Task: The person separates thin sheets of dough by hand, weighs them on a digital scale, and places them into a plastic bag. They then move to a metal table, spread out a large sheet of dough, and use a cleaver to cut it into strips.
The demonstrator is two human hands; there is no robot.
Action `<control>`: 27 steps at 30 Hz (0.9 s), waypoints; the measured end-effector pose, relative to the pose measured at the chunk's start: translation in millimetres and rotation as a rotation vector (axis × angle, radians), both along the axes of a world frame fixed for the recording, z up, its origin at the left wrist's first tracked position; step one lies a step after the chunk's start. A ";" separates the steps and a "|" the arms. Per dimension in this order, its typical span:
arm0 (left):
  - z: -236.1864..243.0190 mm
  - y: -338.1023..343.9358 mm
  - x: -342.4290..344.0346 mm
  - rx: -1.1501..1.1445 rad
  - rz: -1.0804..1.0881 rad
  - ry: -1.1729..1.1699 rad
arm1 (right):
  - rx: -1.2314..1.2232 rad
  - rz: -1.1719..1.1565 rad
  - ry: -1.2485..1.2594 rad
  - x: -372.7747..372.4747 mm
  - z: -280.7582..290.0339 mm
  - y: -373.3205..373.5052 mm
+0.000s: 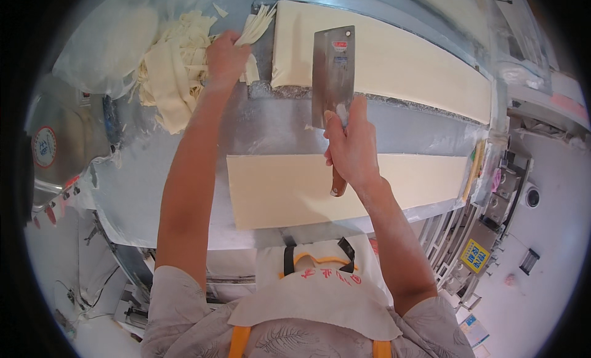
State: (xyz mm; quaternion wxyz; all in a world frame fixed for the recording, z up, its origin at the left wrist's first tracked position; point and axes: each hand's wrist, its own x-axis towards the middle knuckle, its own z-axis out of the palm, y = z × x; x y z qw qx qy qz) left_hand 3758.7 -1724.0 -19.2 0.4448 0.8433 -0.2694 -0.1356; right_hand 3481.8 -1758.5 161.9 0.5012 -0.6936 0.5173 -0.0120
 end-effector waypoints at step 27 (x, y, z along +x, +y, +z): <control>84.5 35.5 -85.4 -0.061 -0.121 0.261 | 0.164 -0.325 -0.305 -108.9 15.1 -13.0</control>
